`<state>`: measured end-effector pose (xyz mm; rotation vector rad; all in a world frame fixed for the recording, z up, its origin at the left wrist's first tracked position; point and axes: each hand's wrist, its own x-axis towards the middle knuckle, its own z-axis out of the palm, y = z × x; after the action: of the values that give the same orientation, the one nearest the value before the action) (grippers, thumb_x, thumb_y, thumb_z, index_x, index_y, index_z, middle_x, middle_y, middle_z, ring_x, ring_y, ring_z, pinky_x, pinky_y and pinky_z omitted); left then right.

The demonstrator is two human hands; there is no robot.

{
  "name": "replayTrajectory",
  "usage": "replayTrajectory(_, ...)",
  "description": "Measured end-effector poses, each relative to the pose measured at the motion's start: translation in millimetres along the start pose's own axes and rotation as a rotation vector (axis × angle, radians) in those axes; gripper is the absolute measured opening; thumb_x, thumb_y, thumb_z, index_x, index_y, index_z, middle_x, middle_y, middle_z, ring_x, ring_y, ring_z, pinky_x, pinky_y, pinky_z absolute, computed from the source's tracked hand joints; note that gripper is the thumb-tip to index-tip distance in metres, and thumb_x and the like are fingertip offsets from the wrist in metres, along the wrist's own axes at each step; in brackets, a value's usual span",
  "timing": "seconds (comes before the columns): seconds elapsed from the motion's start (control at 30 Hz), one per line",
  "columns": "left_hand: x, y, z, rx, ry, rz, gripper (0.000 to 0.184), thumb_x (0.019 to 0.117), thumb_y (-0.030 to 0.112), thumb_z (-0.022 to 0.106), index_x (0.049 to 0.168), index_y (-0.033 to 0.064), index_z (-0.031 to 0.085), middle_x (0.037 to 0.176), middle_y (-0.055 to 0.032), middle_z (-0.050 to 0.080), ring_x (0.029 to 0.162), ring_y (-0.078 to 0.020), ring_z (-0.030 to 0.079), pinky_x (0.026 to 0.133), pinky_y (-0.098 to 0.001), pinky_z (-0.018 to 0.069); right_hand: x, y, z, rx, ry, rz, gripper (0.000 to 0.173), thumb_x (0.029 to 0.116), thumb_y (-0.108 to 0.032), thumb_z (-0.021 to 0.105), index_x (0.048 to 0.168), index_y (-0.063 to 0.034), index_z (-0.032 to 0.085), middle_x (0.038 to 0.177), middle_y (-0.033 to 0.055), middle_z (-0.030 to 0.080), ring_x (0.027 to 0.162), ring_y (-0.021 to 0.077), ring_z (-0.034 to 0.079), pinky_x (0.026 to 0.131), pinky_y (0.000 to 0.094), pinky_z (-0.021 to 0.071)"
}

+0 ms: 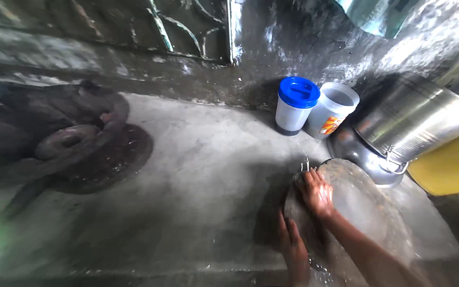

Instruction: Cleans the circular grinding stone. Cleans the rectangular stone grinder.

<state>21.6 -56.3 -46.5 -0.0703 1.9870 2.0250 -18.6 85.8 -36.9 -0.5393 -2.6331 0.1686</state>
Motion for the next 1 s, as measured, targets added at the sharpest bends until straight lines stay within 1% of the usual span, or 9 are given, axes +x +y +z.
replayTrajectory(0.13,9.3,-3.8,4.7,0.151,0.013,0.134,0.048,0.1063,0.01,0.038,0.152,-0.0065,0.04,0.15,-0.0256,0.05,0.139,-0.0351,0.049,0.117,-0.0475,0.0367,-81.0,-9.6,-30.2,0.11,-0.047,-0.193,0.022,0.0949,-0.028,0.058,0.102,-0.0137,0.074,0.098,0.0073,0.074,0.086,0.0249,0.073,0.064,0.0415,0.0606)
replayTrajectory(0.3,8.1,4.3,7.7,0.414,0.095,0.203,0.043,0.1077,0.012,0.042,0.146,-0.008,0.048,0.136,-0.027,0.062,0.123,-0.0403,0.063,0.106,-0.0523,0.0484,16.6,19.1,-1.6,-0.005,-0.024,0.003,0.029,0.0933,-0.032,0.067,0.096,-0.0037,0.073,0.096,0.0162,0.072,0.088,0.0366,0.072,0.065,0.0531,0.0588)
replayTrajectory(0.47,5.9,11.9,9.1,0.421,0.086,0.147,0.044,0.1086,0.013,0.041,0.147,-0.0059,0.048,0.14,-0.0262,0.059,0.128,-0.0407,0.06,0.11,-0.0541,0.0447,-65.3,14.5,-29.2,0.047,-0.026,-0.145,0.031,0.0945,-0.037,0.058,0.101,-0.0116,0.074,0.095,0.0088,0.073,0.084,0.0274,0.073,0.061,0.0426,0.0595)
replayTrajectory(0.53,8.8,8.8,12.2,0.449,0.119,0.187,0.043,0.1076,0.012,0.042,0.145,-0.0074,0.05,0.136,-0.0277,0.061,0.123,-0.0424,0.063,0.106,-0.0546,0.0475,-43.0,26.7,-22.8,0.016,-0.01,-0.187,0.032,0.094,-0.037,0.058,0.099,-0.0101,0.074,0.094,0.0104,0.073,0.083,0.0287,0.073,0.06,0.0436,0.0598)
replayTrajectory(0.63,5.2,-3.4,14.2,0.507,0.177,0.246,0.042,0.1074,0.014,0.043,0.142,-0.0083,0.053,0.129,-0.0286,0.065,0.116,-0.0433,0.066,0.1,-0.0554,0.0515,17.0,18.7,-6.5,-0.01,-0.045,0.086,0.03,0.0942,-0.032,0.067,0.104,-0.0042,0.074,0.102,0.0172,0.072,0.095,0.037,0.072,0.073,0.0538,0.0592)
replayTrajectory(0.73,7.9,0.2,13.4,0.571,0.14,0.239,0.043,0.1077,0.013,0.042,0.144,-0.0091,0.05,0.131,-0.0312,0.063,0.119,-0.048,0.063,0.102,-0.0612,0.0484,-19.0,0.6,-12.2,0.078,-0.002,-0.016,0.025,0.0903,-0.031,0.067,0.1,-0.0086,0.074,0.1,0.0127,0.073,0.089,0.0309,0.074,0.065,0.0482,0.0606)
replayTrajectory(0.83,4.1,7.5,15.3,0.691,0.095,0.232,0.045,0.1078,0.013,0.04,0.146,-0.0089,0.047,0.133,-0.0316,0.061,0.12,-0.0475,0.063,0.102,-0.0589,0.049,-102.7,46.2,-57.7,0.033,-0.065,-0.008,0.021,0.0896,-0.031,0.069,0.101,-0.0152,0.077,0.102,0.0083,0.075,0.092,0.0251,0.074,0.072,0.0437,0.0629)
replayTrajectory(0.9,8.1,15.5,15.9,0.802,0.079,0.216,0.045,0.107,0.011,0.041,0.146,-0.0105,0.045,0.133,-0.0332,0.06,0.118,-0.0476,0.064,0.101,-0.0573,0.0499,-134.2,100.9,-100.8,-0.082,-0.175,0.205,0.027,0.091,-0.028,0.07,0.106,-0.0065,0.077,0.11,0.0182,0.075,0.102,0.0369,0.073,0.084,0.0549,0.0602)
replayTrajectory(1.0,14.9,27.8,24.2,1.018,0.055,0.14,0.051,0.1064,0.022,0.047,0.146,-0.0088,0.046,0.131,-0.033,0.06,0.117,-0.0475,0.063,0.098,-0.0561,0.0519,-136.6,162.7,-121.0,-0.228,-0.199,0.279,0.028,0.0905,-0.023,0.067,0.106,-0.0001,0.072,0.107,0.0239,0.072,0.101,0.0453,0.071,0.077,0.0611,0.0578)
